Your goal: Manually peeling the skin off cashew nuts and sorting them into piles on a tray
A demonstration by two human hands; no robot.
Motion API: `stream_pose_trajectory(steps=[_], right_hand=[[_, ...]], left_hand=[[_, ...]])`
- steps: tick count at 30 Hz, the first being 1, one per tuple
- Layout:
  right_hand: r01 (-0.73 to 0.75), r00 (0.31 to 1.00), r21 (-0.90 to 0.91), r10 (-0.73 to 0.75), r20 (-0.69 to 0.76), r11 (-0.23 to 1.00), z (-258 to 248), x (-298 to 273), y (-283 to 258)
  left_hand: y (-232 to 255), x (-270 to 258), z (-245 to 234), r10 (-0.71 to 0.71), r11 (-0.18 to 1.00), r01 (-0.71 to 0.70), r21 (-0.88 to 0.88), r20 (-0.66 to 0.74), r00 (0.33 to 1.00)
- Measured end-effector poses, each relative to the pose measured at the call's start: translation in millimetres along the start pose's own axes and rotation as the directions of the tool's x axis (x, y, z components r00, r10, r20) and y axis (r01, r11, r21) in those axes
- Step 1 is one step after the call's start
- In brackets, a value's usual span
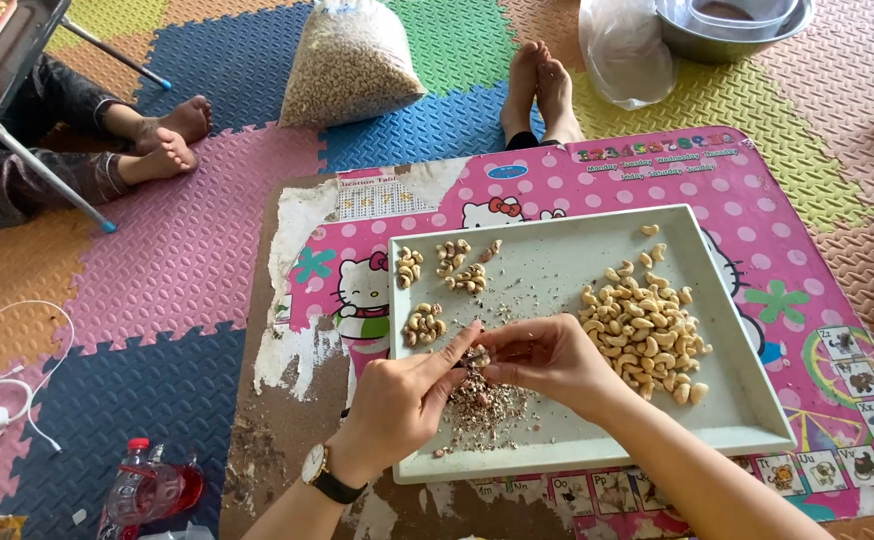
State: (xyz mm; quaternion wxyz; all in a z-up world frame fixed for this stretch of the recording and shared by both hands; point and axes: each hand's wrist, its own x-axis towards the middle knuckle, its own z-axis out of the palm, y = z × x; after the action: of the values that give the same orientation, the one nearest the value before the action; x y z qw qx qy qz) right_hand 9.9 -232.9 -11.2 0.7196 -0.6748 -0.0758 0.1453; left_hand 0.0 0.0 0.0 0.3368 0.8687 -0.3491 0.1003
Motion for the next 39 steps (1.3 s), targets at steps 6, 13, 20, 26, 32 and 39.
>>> stream_pose_trajectory(steps=[6,13,20,26,32,39], right_hand=[[0.07,0.997,-0.056,-0.071,-0.014,0.996,-0.9,-0.7,7.3],[-0.008,1.0,-0.032,0.008,-0.008,0.999,-0.9,1.1,4.5],[0.101,0.995,-0.063,-0.1,0.031,0.993,-3.5,1.6,8.3],[0.147,0.989,-0.087,-0.145,0.033,0.985,-1.7,0.3,5.8],[0.126,0.992,-0.146,-0.123,0.032,0.981,-0.8,1.5,5.3],[0.089,0.995,-0.179,-0.095,-0.026,0.98,0.5,0.7,9.0]], left_hand=[[-9.4,-3.3,9.0,0.068,0.993,-0.067,0.099,-0.005,0.998],[-20.2,-6.6,18.7,0.219,0.914,-0.188,0.361,-0.045,0.975],[-5.2,-1.5,3.8,0.069,0.997,-0.067,0.04,-0.057,0.996],[-0.3,1.2,-0.6,0.046,0.998,-0.046,0.048,0.0,0.999],[-19.9,-7.1,19.7,0.156,0.932,-0.134,0.338,-0.04,0.987],[-12.2,-2.2,10.0,0.097,0.99,-0.089,0.108,-0.069,0.993]])
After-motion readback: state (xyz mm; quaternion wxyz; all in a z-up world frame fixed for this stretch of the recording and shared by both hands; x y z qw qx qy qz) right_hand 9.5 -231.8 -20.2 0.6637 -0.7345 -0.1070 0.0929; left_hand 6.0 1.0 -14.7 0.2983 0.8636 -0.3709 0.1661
